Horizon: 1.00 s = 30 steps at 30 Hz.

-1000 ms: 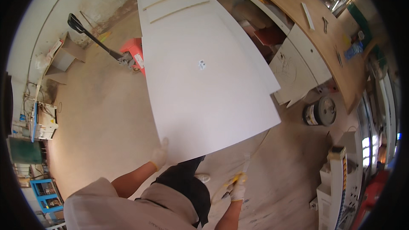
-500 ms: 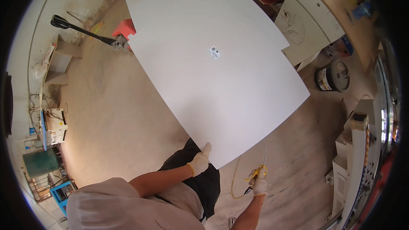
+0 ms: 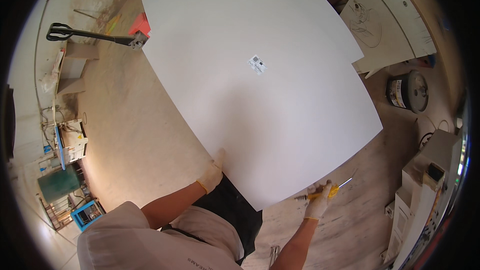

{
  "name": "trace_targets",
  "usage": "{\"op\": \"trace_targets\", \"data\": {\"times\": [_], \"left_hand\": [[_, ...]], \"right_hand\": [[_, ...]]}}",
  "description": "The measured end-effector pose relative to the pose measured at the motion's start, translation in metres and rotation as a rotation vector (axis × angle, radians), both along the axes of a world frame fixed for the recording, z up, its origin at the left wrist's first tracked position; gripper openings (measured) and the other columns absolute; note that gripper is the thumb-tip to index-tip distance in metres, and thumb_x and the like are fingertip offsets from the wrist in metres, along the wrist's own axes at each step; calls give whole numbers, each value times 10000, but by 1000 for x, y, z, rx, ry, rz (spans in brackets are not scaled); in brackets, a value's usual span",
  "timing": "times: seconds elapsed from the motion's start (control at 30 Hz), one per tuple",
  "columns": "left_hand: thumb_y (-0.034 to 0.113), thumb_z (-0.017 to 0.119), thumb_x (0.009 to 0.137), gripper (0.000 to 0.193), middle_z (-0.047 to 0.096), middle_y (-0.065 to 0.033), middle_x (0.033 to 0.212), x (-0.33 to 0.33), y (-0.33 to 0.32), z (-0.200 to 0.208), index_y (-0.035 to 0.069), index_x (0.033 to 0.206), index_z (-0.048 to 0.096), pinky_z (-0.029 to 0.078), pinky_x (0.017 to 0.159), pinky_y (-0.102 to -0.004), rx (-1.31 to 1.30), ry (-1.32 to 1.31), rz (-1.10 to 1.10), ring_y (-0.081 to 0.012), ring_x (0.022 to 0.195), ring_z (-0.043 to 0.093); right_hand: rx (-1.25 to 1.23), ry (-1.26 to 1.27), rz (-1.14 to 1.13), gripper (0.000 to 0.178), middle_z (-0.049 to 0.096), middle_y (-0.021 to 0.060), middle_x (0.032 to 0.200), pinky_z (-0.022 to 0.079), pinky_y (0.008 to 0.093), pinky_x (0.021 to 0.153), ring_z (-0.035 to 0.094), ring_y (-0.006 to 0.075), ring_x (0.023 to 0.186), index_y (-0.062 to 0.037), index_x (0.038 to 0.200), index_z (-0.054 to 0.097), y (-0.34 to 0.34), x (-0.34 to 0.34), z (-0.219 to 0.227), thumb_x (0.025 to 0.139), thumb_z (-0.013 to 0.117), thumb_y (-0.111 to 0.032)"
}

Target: The person repeatedly picks up large white panels from a stack, carries them to a nearby table, and places them down. The person then returns to the stack to repeat the process.

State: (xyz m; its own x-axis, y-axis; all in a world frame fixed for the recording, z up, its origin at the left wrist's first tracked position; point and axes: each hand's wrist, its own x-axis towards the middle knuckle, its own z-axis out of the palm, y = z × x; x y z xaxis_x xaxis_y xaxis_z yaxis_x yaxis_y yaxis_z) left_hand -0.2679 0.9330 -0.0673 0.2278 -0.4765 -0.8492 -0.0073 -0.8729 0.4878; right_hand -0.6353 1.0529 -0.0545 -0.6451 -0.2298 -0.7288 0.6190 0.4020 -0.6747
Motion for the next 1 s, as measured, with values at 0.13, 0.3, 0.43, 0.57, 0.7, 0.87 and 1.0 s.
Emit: {"op": "trace_targets", "data": {"times": [0.13, 0.3, 0.43, 0.57, 0.7, 0.87, 1.0], "left_hand": [[676, 548, 989, 802, 529, -54, 675, 0, -10, 18, -100, 807, 634, 444, 630, -373, 124, -161, -123, -179, 659, 500], [563, 588, 1019, 635, 505, -31, 686, 4, -3, 20, -64, 927, 633, 441, 597, -349, 61, -101, -133, -164, 628, 486], [500, 610, 1031, 591, 621, -67, 853, 18, 5, 13, -77, 1159, 601, 483, 667, -381, -461, -361, -969, -198, 738, 586], [582, 533, 1039, 782, 700, -151, 1159, 68, -31, 28, -106, 1407, 479, 539, 825, -417, 81, 81, -677, -293, 962, 667], [723, 452, 1006, 812, 754, -162, 1066, 149, -126, 38, -31, 1186, 695, 564, 901, -369, -174, -155, -295, -248, 1022, 702], [651, 488, 1031, 733, 726, -113, 1203, 146, -191, 45, -4, 1330, 629, 554, 963, -390, -337, 134, 19, -243, 1072, 688], [566, 485, 1065, 702, 609, -125, 1410, 106, -176, 89, 7, 1489, 480, 526, 1052, -421, -274, 188, 17, -265, 1245, 615]], "right_hand": [[-420, -127, -65, 538, 573, 22, 1295, 410, 377, 1098, 524, 180, 1245, -95, 1366, 540, -46, 14, 4, 1079, 463, -544], [-304, -152, -108, 506, 571, 38, 1383, 438, 392, 1086, 541, 197, 1256, -72, 1415, 526, -59, 18, 19, 1071, 545, -443], [-189, -43, 0, 450, 627, 69, 1284, 485, 380, 1039, 592, 203, 1179, -18, 1373, 552, -70, 12, 26, 1044, 630, -314], [-172, 47, -94, 408, 652, 80, 1223, 510, 331, 989, 617, 188, 1121, 28, 1333, 569, -58, 9, 58, 1038, 635, -245], [116, 249, -176, 406, 638, 91, 1247, 480, 314, 1022, 592, 181, 1146, 52, 1359, 550, -13, 16, 123, 1048, 605, -203], [27, 616, -344, 452, 638, 172, 1279, 498, 347, 1011, 618, 243, 1134, 115, 1363, 533, 8, 29, 211, 1016, 614, -163], [295, 570, -298, 515, 633, 201, 1261, 459, 389, 1049, 591, 296, 1134, 130, 1370, 533, 22, 27, 300, 968, 663, -165]]}}
